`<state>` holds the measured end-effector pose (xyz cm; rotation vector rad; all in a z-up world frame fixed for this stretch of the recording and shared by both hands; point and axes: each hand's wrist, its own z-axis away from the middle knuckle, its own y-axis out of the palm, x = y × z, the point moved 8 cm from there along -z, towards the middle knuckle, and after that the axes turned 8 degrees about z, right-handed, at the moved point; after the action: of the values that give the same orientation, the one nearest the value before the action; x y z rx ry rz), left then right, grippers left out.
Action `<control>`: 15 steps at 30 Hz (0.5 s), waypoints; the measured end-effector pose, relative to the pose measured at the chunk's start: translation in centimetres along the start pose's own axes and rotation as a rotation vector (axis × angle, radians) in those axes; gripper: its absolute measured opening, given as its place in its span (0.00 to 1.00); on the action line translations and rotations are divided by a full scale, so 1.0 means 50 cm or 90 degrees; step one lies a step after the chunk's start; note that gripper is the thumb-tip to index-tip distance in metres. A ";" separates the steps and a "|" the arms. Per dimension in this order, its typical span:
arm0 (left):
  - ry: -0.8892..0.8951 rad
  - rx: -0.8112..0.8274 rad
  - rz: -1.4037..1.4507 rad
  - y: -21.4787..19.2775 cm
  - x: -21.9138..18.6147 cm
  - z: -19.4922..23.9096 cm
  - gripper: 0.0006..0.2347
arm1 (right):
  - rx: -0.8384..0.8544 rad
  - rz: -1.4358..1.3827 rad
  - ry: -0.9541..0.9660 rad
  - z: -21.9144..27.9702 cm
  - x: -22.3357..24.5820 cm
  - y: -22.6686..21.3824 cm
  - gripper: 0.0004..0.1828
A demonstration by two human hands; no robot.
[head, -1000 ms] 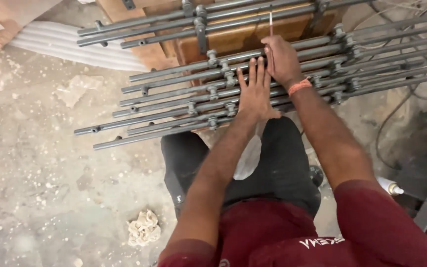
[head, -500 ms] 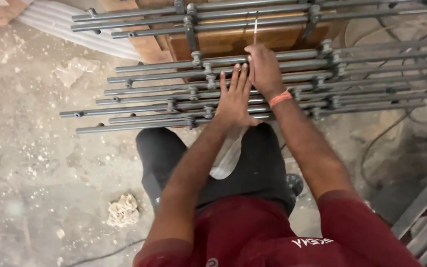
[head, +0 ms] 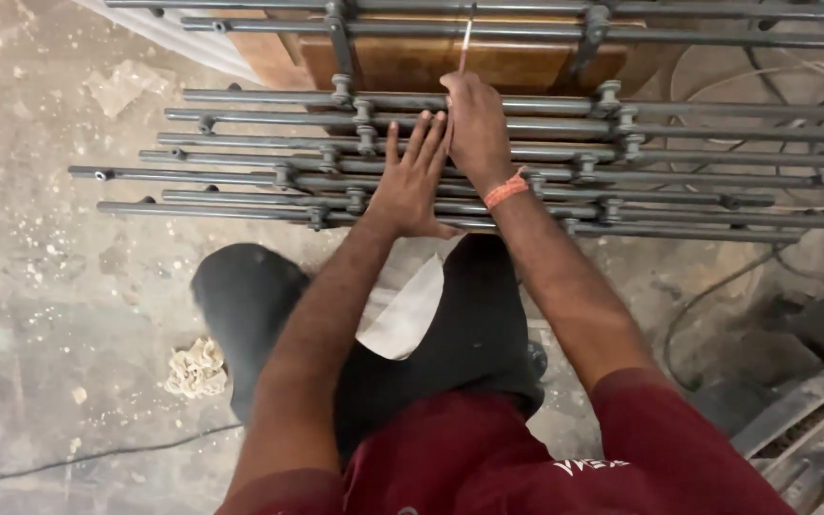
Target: The person sits on the floor with a metal pipe assembly across their lap and paints the pipes and joints using a paintbrush, steadying the frame with the other hand. They briefly pick up a spray can from the floor and set it back down, then resume brushing the pipes.
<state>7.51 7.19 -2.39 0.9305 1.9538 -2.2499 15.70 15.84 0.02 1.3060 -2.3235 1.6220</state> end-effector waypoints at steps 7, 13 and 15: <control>0.018 -0.024 0.041 -0.005 0.006 0.011 0.66 | 0.013 0.018 0.014 0.001 0.003 0.014 0.14; 0.005 0.007 0.008 -0.003 -0.004 0.025 0.67 | 0.013 0.035 0.006 0.018 0.019 0.006 0.13; 0.019 -0.026 0.029 -0.010 -0.008 0.030 0.67 | 0.002 0.042 -0.004 0.020 0.028 0.001 0.14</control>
<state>7.00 5.79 -1.69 0.9999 1.9613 -2.1761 15.18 14.21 0.14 1.2485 -2.3933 1.6434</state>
